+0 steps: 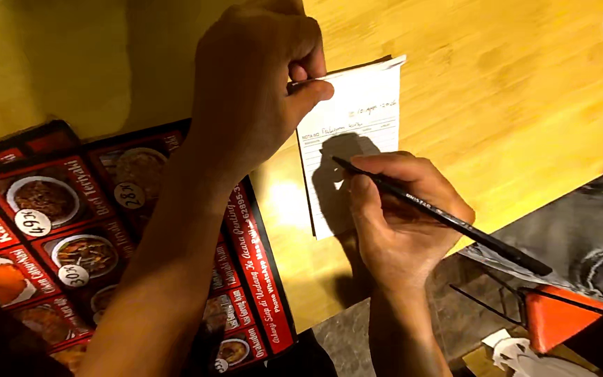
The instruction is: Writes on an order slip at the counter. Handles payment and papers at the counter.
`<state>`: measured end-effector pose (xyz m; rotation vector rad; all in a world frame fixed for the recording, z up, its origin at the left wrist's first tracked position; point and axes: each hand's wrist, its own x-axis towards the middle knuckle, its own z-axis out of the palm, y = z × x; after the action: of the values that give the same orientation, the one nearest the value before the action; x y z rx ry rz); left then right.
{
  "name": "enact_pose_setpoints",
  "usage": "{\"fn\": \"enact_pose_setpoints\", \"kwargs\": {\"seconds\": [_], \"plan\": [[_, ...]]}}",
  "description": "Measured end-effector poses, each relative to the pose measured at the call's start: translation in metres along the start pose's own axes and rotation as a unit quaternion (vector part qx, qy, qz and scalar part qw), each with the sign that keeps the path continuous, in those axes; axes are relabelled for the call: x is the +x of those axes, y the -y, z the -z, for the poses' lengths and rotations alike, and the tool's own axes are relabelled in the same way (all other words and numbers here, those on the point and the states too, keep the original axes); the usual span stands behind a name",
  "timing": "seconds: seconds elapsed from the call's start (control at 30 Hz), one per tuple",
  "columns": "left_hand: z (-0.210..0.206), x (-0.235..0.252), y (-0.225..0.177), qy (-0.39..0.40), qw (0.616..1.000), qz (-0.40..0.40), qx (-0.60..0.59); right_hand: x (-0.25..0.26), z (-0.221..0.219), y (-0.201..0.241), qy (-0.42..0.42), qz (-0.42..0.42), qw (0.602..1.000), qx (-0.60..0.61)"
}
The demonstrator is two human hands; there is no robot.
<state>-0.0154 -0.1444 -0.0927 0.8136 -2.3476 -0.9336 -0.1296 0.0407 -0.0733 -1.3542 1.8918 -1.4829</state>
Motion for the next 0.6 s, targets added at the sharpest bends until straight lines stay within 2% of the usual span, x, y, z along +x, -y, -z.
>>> {"fn": "enact_pose_setpoints", "kwargs": {"seconds": [0.17,0.6], "plan": [[-0.0016,0.0,0.0012,-0.004,1.0,0.007,-0.008,0.0055,-0.0125,-0.0055,0.013,0.011,1.0,0.016],[-0.0032,-0.001,0.0023,-0.014,1.0,0.009,-0.01,0.0049,-0.0123,-0.0086,0.001,-0.001,1.0,0.022]]}}
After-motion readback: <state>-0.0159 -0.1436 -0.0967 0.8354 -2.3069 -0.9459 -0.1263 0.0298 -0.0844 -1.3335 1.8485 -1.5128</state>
